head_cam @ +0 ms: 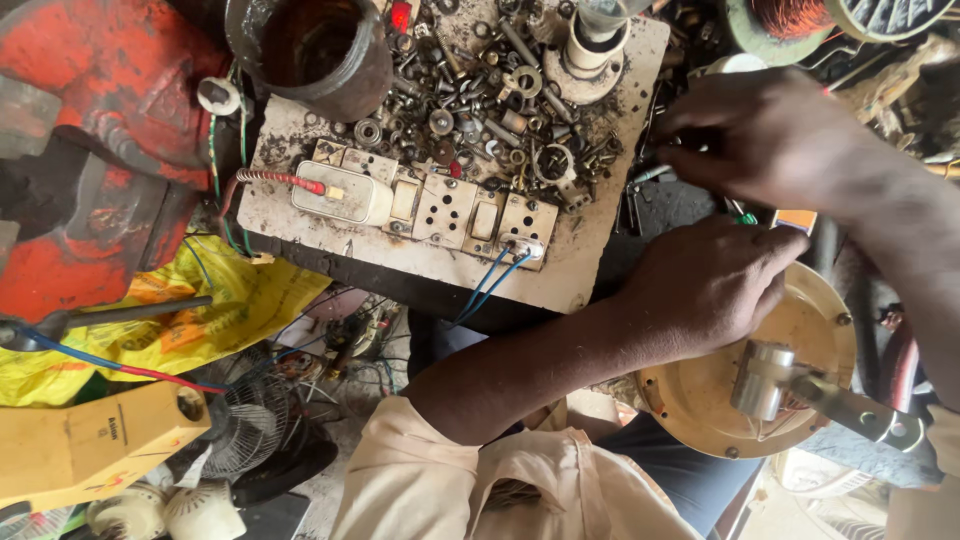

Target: The person repairs a circular electrical component by stripping wires, connecting them to terminals, and tightening screws with pliers and a screwdriver. They repeatedly adjust the wires and secure connections on the component.

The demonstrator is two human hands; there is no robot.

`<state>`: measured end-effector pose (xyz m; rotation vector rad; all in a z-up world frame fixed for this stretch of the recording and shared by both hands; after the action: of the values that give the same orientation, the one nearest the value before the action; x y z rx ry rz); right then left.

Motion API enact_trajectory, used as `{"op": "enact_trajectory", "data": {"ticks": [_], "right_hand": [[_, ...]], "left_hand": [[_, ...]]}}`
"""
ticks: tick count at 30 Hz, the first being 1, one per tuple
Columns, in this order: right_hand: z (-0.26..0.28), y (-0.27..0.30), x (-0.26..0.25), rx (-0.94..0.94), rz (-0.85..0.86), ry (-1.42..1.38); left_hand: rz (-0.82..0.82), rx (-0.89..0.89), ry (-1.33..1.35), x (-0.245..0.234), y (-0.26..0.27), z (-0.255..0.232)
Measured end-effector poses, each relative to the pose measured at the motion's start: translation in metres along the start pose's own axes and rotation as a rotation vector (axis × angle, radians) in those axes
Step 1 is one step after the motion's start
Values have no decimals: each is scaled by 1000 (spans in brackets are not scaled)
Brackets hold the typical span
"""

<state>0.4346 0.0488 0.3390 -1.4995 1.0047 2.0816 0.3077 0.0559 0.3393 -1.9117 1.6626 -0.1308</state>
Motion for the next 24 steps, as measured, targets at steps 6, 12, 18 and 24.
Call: {"op": "enact_trajectory", "data": {"ticks": [6,12,18,24], "right_hand": [[-15,36,-28,-244,-106,-728],[-4,44,-29,-374,-193,-814],[-1,36,-25,-345,-171,-777],[17,26,-32,-380,-177,-626]], "left_hand": [[2,7,16,-6,-4,-2],[11,-7,28,-8,-5,-3],[21,-5,-15,-7,-6,-2],[36,-12,-5,-3,-4,0]]}}
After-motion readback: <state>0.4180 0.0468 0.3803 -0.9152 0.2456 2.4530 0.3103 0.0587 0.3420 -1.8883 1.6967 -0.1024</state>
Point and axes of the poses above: each hand's wrist, its own y-axis away from the middle knuckle, its own x-axis out of the palm, z = x × y, the point moved 7 cm from there along -y, towards the middle knuckle, and after that the axes turned 7 degrees about -z, right-handed, at the moved point
